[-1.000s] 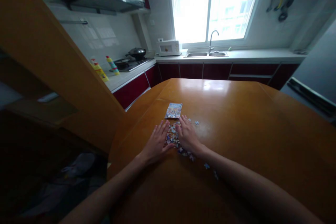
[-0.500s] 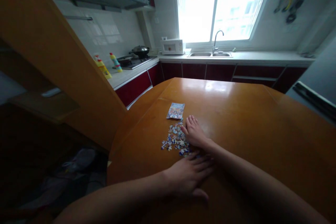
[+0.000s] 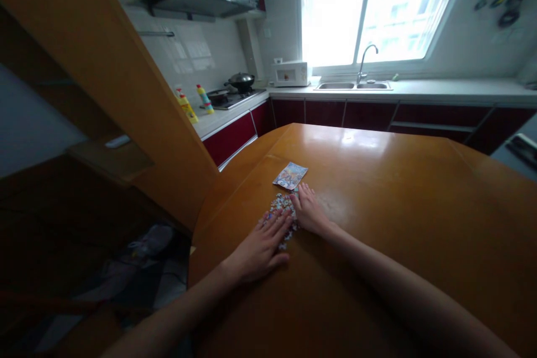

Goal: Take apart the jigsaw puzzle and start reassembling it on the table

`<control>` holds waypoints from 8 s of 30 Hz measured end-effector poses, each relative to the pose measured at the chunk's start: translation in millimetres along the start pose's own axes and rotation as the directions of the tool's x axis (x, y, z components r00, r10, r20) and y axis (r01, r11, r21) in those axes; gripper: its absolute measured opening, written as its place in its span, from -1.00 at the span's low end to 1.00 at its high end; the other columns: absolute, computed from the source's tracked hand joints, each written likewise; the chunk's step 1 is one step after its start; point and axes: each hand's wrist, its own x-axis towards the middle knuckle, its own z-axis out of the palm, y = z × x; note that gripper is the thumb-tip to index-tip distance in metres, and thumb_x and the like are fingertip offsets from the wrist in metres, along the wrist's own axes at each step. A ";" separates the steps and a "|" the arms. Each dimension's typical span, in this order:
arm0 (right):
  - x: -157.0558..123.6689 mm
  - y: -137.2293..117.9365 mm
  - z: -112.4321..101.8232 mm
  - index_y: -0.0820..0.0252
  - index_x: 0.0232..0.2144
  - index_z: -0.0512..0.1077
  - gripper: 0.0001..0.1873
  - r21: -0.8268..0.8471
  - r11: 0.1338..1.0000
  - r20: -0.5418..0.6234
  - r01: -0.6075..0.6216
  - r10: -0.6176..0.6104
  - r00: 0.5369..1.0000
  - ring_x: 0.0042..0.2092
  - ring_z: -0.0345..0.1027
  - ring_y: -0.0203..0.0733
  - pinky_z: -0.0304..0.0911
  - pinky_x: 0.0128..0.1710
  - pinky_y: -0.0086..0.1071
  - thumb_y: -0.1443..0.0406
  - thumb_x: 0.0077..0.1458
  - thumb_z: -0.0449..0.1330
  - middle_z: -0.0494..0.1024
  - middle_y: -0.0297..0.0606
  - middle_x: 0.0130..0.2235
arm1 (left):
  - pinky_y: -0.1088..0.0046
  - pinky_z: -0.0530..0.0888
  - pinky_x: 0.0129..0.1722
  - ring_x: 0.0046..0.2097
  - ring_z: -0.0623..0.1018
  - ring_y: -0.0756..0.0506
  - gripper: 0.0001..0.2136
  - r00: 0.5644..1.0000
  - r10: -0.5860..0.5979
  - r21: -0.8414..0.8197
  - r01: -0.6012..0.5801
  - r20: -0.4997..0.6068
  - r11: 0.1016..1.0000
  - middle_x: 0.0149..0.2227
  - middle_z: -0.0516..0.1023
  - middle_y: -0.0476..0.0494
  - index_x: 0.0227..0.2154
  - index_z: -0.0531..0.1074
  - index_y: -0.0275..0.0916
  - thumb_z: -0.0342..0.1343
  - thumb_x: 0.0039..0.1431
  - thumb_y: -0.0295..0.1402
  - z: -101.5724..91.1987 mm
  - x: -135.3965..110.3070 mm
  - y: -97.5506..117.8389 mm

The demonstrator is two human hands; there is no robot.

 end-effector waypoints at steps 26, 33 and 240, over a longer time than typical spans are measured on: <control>-55.6 36.3 -31.6 0.39 0.14 0.39 -0.50 0.162 0.987 -0.293 0.004 0.044 0.955 0.24 0.26 -0.01 0.11 0.27 -0.10 0.27 0.28 -0.09 0.43 0.07 0.18 | 0.14 0.40 -0.01 -0.08 0.42 -0.24 -0.55 0.799 -0.505 -0.154 0.482 -0.328 0.863 -0.16 0.44 -0.25 -0.15 0.52 -0.21 -0.19 0.40 -0.04 12.0 107.6 -67.3; -58.7 43.2 -38.0 0.30 0.05 0.47 -0.56 0.238 0.971 -0.364 0.032 0.058 0.930 0.09 0.40 -0.07 0.24 0.16 -0.17 0.29 0.26 -0.06 0.53 -0.02 0.06 | 0.22 0.36 0.14 0.09 0.42 -0.18 -0.64 0.905 -0.306 -0.161 0.269 -0.295 0.950 0.05 0.49 -0.16 0.02 0.50 -0.14 -0.14 0.42 -0.15 12.3 122.4 -64.4; -155.4 158.1 -156.2 0.25 0.04 0.48 -0.56 0.050 0.980 -0.475 -0.194 0.195 0.858 0.18 0.31 -0.07 0.16 0.23 -0.17 0.24 0.27 -0.06 0.48 -0.05 0.13 | 0.25 0.34 0.21 0.15 0.42 -0.13 -0.62 0.965 0.142 -0.310 -0.208 -0.221 0.928 0.11 0.52 -0.08 0.06 0.49 -0.09 -0.17 0.43 -0.14 35.3 247.3 129.1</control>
